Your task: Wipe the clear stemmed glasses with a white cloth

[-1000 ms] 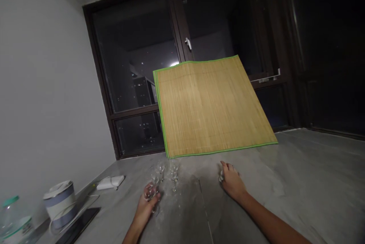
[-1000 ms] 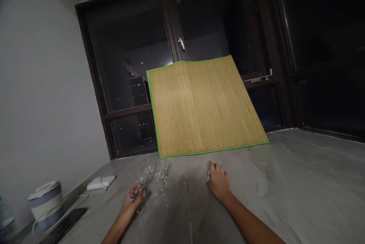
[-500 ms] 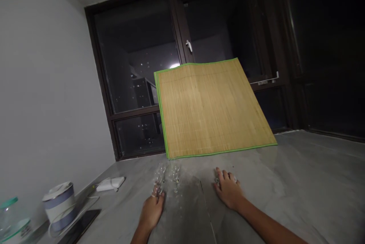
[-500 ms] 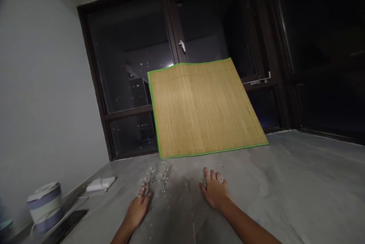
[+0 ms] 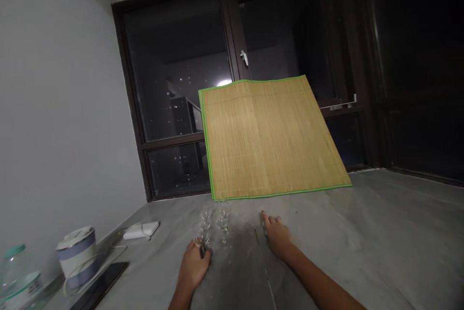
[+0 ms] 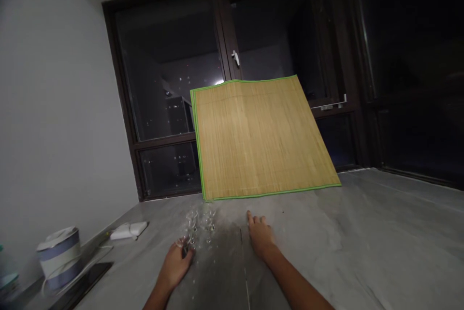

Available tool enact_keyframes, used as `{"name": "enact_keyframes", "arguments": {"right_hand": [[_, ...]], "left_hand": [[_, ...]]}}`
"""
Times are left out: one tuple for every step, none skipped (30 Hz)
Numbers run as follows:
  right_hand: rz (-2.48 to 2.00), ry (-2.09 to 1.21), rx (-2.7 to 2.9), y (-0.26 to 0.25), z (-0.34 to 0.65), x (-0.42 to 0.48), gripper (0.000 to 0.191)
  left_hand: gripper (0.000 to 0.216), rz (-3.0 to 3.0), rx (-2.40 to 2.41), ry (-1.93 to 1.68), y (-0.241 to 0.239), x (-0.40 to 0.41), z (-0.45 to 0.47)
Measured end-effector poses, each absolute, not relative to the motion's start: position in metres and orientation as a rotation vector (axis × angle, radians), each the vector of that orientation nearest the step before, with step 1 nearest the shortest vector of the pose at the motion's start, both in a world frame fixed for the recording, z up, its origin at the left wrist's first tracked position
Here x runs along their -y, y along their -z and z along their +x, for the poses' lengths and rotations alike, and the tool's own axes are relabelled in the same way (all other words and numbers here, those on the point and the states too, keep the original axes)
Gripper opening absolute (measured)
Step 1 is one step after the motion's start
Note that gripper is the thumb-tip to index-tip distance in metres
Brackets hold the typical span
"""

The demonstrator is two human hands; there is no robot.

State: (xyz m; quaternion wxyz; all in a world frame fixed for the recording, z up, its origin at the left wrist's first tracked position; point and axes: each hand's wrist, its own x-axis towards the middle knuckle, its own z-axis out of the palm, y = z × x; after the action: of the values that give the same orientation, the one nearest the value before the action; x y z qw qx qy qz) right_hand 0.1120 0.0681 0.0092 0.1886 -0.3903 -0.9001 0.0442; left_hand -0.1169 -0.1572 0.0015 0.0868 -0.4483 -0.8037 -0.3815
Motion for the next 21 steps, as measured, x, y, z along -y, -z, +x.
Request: {"name": "enact_keyframes", "arguments": {"right_hand": [[-1.077, -0.152, 2.519, -0.009, 0.112, -0.068, 0.070], [-1.043, -0.185, 2.518, -0.008, 0.113, -0.067, 0.071], [-1.007, -0.223, 2.524, -0.007, 0.115, -0.066, 0.072], [-0.976, -0.258, 2.530, -0.006, 0.118, -0.066, 0.072], [-0.954, -0.285, 2.528, -0.005, 0.120, -0.065, 0.073], [-0.946, -0.307, 2.520, -0.004, 0.122, -0.064, 0.075], [-0.950, -0.322, 2.505, -0.004, 0.124, -0.064, 0.077], [-0.963, -0.334, 2.486, -0.003, 0.125, -0.063, 0.080], [-0.968, -0.347, 2.475, -0.003, 0.125, -0.064, 0.083], [-0.967, -0.363, 2.468, -0.003, 0.125, -0.064, 0.085], [-0.961, -0.381, 2.464, -0.004, 0.123, -0.066, 0.085], [-0.952, -0.400, 2.460, -0.005, 0.122, -0.067, 0.082], [-0.948, -0.414, 2.453, -0.006, 0.120, -0.069, 0.079], [-0.954, -0.423, 2.442, -0.007, 0.118, -0.072, 0.076], [-0.965, -0.429, 2.428, -0.007, 0.116, -0.074, 0.075], [-0.979, -0.435, 2.408, -0.008, 0.114, -0.076, 0.074], [-0.989, -0.447, 2.387, -0.008, 0.112, -0.078, 0.075], [-0.997, -0.463, 2.359, -0.007, 0.110, -0.079, 0.075], [-0.992, -0.482, 2.326, -0.006, 0.109, -0.080, 0.076], [-0.974, -0.507, 2.290, -0.005, 0.108, -0.081, 0.077], [-0.945, -0.538, 2.249, -0.003, 0.107, -0.082, 0.079]], "left_hand": [[0.024, -1.345, 2.377, 1.140, -0.002, 0.159, -0.117], [0.021, -1.358, 2.357, 1.146, -0.003, 0.161, -0.117], [0.019, -1.373, 2.337, 1.153, -0.003, 0.162, -0.117], [0.017, -1.384, 2.321, 1.160, -0.004, 0.164, -0.117], [0.016, -1.390, 2.309, 1.164, -0.004, 0.165, -0.117], [0.015, -1.394, 2.304, 1.165, -0.004, 0.166, -0.116], [0.015, -1.401, 2.307, 1.164, -0.004, 0.167, -0.116], [0.017, -1.411, 2.319, 1.164, -0.005, 0.167, -0.115], [0.020, -1.425, 2.333, 1.167, -0.005, 0.168, -0.114], [0.023, -1.446, 2.345, 1.171, -0.005, 0.168, -0.112], [0.026, -1.470, 2.346, 1.175, -0.005, 0.168, -0.111], [0.028, -1.495, 2.338, 1.176, -0.005, 0.168, -0.110], [0.029, -1.515, 2.321, 1.174, -0.005, 0.168, -0.108], [0.029, -1.526, 2.301, 1.171, -0.006, 0.168, -0.107], [0.027, -1.531, 2.282, 1.164, -0.008, 0.166, -0.104], [0.025, -1.534, 2.267, 1.152, -0.010, 0.164, -0.101], [0.023, -1.548, 2.254, 1.131, -0.013, 0.159, -0.096], [0.020, -1.582, 2.247, 1.094, -0.016, 0.153, -0.089], [0.019, -1.635, 2.237, 1.047, -0.020, 0.145, -0.081], [0.018, -1.709, 2.222, 0.993, -0.023, 0.135, -0.070], [0.019, -1.792, 2.213, 0.942, -0.025, 0.122, -0.059]]}}
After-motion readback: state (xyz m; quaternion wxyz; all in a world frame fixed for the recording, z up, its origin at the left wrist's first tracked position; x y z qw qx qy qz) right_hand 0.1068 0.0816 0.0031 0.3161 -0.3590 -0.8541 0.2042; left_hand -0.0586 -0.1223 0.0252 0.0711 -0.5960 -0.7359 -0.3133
